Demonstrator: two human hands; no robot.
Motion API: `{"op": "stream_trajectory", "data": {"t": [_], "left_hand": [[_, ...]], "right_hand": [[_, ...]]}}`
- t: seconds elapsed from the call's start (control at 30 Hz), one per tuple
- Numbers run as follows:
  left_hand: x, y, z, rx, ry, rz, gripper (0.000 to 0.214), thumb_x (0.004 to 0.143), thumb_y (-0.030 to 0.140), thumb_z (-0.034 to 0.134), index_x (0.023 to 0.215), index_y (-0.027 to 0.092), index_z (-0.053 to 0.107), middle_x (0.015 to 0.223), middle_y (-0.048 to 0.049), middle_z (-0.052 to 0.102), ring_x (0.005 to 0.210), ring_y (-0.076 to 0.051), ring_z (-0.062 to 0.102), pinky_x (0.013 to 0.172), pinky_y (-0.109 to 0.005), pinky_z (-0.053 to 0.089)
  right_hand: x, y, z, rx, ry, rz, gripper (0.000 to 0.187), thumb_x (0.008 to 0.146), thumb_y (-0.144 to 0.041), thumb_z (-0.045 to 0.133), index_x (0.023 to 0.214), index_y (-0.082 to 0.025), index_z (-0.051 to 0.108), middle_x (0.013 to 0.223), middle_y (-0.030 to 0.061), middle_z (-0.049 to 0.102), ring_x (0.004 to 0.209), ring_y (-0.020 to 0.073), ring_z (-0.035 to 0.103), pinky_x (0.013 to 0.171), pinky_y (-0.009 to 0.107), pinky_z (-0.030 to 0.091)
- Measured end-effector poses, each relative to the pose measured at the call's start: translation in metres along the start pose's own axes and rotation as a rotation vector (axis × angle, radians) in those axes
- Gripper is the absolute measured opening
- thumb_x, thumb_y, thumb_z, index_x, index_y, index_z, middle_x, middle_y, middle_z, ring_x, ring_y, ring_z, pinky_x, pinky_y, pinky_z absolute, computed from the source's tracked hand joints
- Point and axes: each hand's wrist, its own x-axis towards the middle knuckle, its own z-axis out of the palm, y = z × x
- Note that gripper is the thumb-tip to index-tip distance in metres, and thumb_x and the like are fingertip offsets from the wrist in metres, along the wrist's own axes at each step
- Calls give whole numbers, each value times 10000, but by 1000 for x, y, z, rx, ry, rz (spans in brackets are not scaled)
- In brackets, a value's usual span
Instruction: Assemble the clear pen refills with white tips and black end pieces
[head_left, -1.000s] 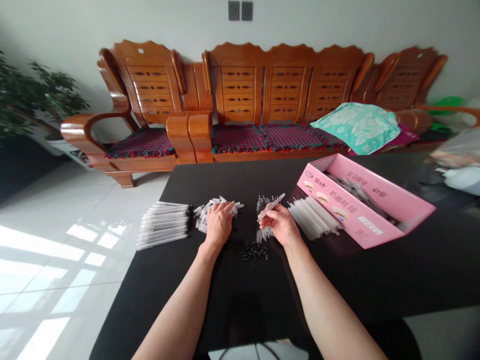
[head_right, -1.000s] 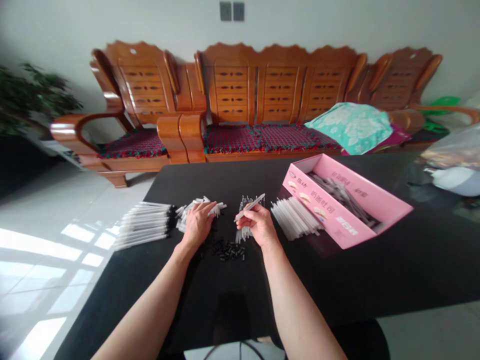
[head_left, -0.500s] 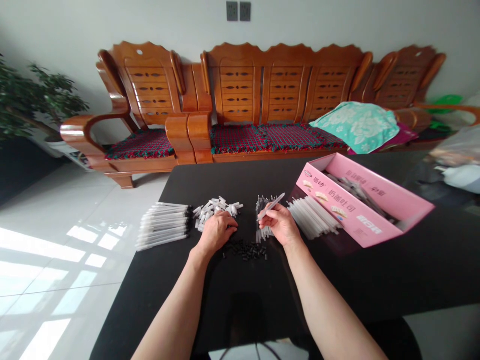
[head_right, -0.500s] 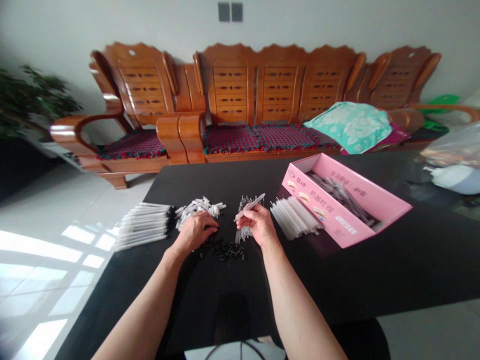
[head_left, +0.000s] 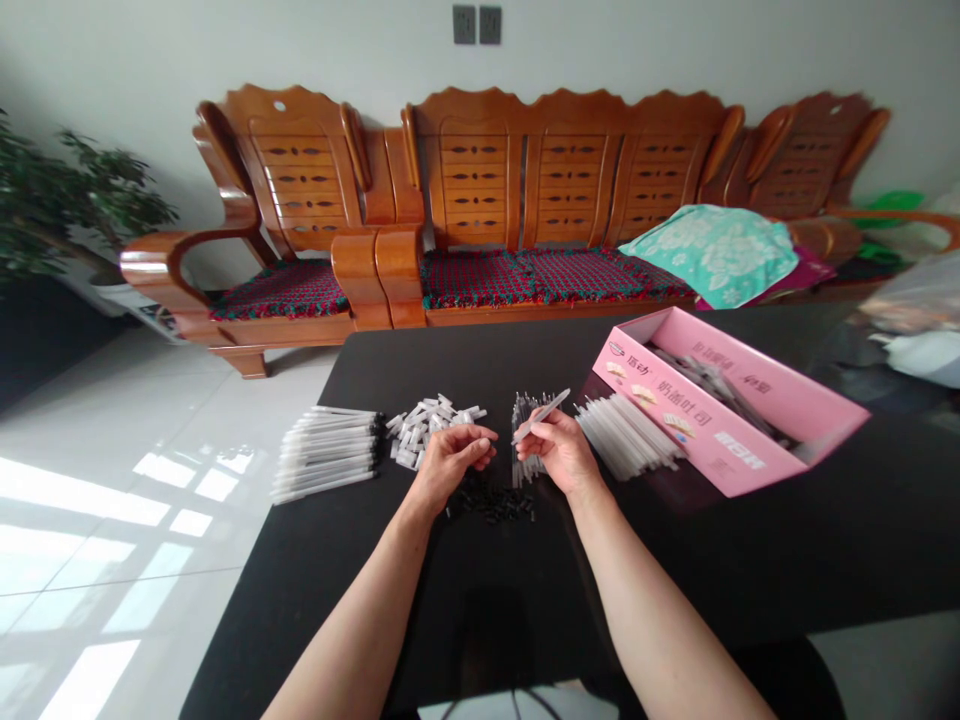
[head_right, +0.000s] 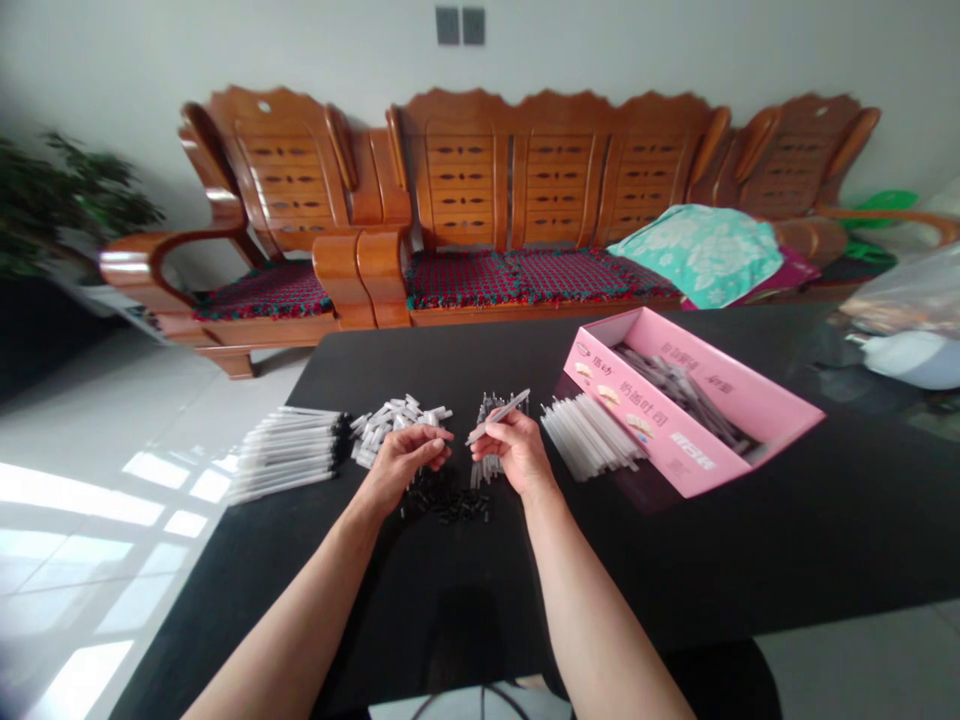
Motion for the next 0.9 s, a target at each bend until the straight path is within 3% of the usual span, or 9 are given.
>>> {"op": "stream_trajectory", "data": {"t": [0.23, 0.5, 0.9], "left_hand": [[-1, -3, 3, -174, -5, -96, 386, 716, 403, 807, 934, 140, 626, 864, -97, 731, 786, -204, 720, 720, -307, 580], [1, -2, 8, -84, 37, 25, 311, 724, 391, 795, 840, 128, 676, 667, -13, 652, 601, -120, 612, 587, -237, 509], [1, -3, 10, -125, 38, -67, 360, 659, 387, 839, 817, 119, 658, 659, -29, 677, 596, -124, 636, 589, -237, 545]], "right_hand": [[-2, 1, 3, -16, 7, 6, 169, 745, -236, 747, 844, -178, 622, 755, 56, 768, 587, 190, 723, 515, 282, 609], [-3, 2, 12, -29, 24, -5, 203, 728, -244, 769, 838, -182, 610, 742, 50, 765, 594, 199, 733, 520, 280, 612], [-3, 2, 12, -49, 25, 0, 213, 722, -231, 765, 843, -185, 595, 742, 52, 765, 598, 207, 733, 511, 283, 607]]}}
